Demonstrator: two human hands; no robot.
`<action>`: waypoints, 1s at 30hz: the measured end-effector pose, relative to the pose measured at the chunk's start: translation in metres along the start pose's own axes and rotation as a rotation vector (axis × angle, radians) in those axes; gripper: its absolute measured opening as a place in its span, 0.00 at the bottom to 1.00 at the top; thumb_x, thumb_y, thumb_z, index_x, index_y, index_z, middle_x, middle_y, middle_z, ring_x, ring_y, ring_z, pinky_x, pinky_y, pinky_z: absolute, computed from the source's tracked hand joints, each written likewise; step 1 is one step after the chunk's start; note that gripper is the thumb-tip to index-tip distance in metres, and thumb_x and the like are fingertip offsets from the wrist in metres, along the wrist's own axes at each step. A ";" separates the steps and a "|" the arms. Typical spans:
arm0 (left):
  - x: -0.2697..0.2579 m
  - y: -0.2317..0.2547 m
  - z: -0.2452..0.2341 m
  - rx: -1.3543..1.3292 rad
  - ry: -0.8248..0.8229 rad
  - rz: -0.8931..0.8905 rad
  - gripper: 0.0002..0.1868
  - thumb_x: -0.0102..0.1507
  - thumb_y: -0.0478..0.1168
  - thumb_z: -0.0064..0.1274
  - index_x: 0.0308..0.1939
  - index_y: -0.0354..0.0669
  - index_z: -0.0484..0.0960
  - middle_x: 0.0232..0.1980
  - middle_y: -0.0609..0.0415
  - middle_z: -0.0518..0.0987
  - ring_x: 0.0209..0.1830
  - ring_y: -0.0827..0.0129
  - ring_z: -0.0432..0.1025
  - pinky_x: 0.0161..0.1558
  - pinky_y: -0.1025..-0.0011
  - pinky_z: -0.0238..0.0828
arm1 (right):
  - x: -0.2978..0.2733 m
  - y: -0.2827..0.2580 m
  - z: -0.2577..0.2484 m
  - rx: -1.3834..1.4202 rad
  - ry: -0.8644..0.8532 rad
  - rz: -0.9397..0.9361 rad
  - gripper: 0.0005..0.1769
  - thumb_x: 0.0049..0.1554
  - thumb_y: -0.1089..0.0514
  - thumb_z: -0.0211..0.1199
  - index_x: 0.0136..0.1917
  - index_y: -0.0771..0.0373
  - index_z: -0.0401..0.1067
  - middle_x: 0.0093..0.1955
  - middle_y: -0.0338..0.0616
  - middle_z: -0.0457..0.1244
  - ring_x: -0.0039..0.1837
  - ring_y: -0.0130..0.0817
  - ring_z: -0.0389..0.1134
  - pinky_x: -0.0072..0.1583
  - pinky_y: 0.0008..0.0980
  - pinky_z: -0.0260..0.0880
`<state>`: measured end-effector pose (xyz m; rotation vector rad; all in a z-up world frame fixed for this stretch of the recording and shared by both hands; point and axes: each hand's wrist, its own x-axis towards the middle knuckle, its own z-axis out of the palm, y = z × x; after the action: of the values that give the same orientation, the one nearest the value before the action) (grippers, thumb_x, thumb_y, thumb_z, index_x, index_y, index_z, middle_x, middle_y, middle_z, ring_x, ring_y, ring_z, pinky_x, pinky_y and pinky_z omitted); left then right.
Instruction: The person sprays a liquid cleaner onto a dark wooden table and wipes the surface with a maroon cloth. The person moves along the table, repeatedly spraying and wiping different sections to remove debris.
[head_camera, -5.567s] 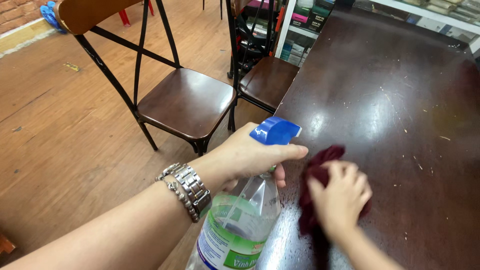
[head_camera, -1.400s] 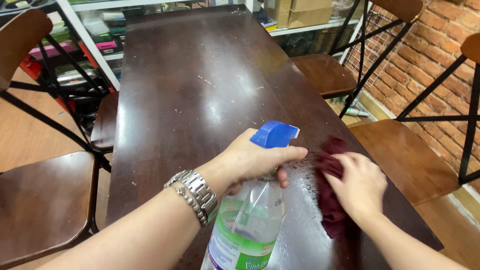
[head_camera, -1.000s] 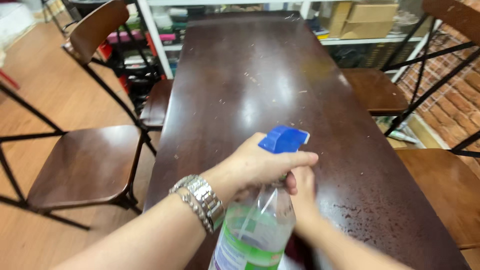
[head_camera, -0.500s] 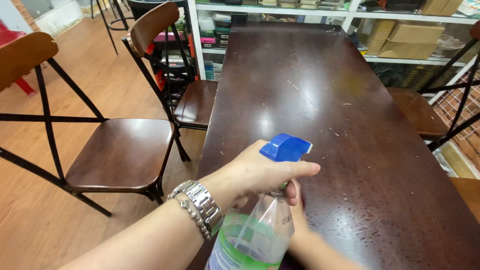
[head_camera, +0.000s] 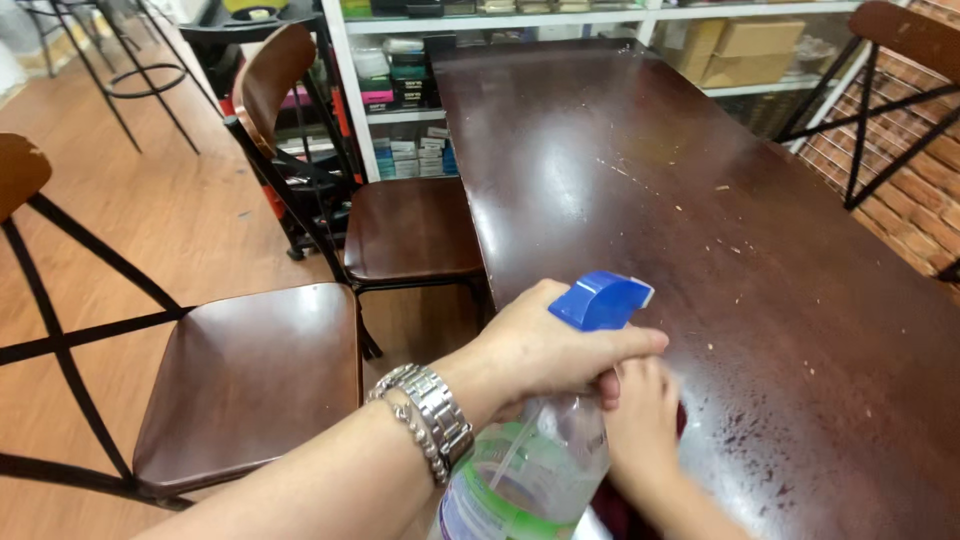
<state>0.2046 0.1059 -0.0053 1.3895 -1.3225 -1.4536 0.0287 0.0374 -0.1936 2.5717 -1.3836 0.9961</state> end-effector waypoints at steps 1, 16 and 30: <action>0.002 -0.002 -0.004 -0.024 -0.007 0.027 0.19 0.58 0.51 0.64 0.34 0.36 0.87 0.24 0.54 0.84 0.23 0.75 0.78 0.31 0.74 0.77 | 0.020 0.002 -0.009 -0.173 -0.286 0.185 0.20 0.57 0.49 0.59 0.61 0.53 0.75 0.63 0.37 0.66 0.69 0.41 0.65 0.69 0.47 0.61; 0.035 -0.014 -0.068 -0.010 0.008 0.112 0.20 0.59 0.53 0.62 0.33 0.37 0.88 0.22 0.57 0.82 0.21 0.78 0.75 0.28 0.76 0.72 | 0.078 -0.003 0.054 0.001 -0.132 0.096 0.22 0.56 0.44 0.58 0.57 0.60 0.72 0.62 0.47 0.63 0.65 0.48 0.63 0.66 0.51 0.58; 0.143 0.002 -0.131 -0.011 -0.026 0.068 0.20 0.59 0.52 0.63 0.31 0.36 0.86 0.22 0.56 0.82 0.20 0.77 0.72 0.27 0.75 0.69 | 0.155 -0.009 0.097 0.145 -0.097 0.185 0.25 0.51 0.45 0.62 0.57 0.62 0.73 0.56 0.48 0.65 0.62 0.50 0.63 0.62 0.50 0.60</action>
<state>0.3093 -0.0566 -0.0235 1.3099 -1.3628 -1.4369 0.1458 -0.1026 -0.1810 2.6661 -1.6586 1.0462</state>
